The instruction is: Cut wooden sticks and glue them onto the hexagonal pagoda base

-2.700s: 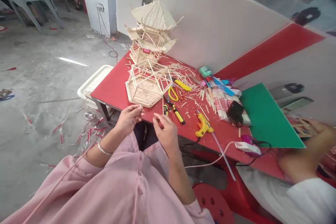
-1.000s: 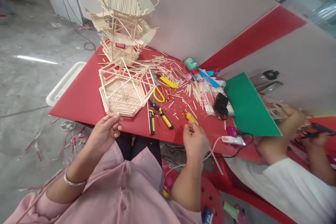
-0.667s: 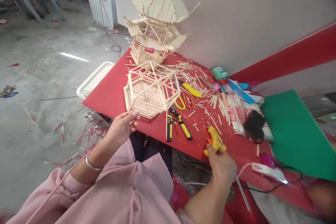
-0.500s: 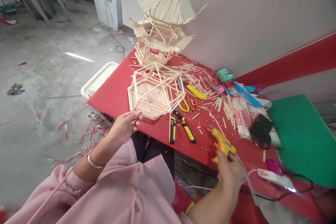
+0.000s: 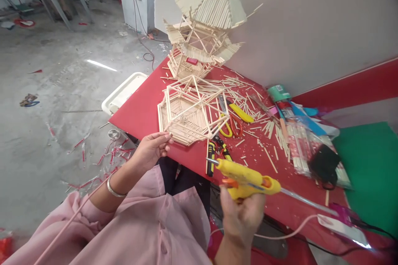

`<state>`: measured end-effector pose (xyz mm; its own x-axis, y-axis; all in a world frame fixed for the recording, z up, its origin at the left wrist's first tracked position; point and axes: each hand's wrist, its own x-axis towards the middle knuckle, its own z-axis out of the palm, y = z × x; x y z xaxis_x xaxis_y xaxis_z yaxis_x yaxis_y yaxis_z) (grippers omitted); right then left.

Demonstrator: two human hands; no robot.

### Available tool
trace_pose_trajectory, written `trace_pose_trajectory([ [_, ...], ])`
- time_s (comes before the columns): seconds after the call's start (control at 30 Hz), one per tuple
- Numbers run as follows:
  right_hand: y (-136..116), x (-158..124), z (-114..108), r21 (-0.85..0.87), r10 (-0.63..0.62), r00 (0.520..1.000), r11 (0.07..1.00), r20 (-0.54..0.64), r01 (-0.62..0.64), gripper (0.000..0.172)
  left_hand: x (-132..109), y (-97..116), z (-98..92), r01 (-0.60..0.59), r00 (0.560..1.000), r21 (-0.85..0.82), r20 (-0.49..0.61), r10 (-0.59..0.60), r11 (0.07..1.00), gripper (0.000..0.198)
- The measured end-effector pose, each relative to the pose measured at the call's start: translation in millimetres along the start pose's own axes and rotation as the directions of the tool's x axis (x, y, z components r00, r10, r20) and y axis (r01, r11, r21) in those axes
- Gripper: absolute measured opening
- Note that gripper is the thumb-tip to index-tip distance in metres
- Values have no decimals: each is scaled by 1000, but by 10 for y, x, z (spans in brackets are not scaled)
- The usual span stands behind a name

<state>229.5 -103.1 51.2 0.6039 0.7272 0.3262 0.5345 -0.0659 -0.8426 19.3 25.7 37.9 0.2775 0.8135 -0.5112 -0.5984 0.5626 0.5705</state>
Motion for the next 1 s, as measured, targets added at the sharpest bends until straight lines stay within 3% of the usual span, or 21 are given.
trace_pose_trajectory([
  [0.13, -35, -26, 307, -245, -190, 982, 953, -23, 178, 47, 28, -15, -8, -7, 1000, -4, -5, 7, 1000, 24],
  [0.3, -80, 55, 570, -464, -423, 906, 800, 16, 381, 48, 37, -20, -18, -26, 1000, -18, 11, 26, 999, 26],
  [0.53, -135, 31, 719, -579, -538, 833, 641, 128, 503, 41, 40, -58, -47, -25, 998, -51, 48, 28, 998, 27],
  [0.77, -263, 100, 796, -667, -666, 736, 494, 123, 558, 44, 41, -42, -56, -20, 998, -63, 65, 24, 998, 33],
  [1.0, -300, 136, 809, -684, -703, 698, 443, 137, 580, 36, 46, -38, -61, -7, 998, -64, 66, 12, 998, 33],
])
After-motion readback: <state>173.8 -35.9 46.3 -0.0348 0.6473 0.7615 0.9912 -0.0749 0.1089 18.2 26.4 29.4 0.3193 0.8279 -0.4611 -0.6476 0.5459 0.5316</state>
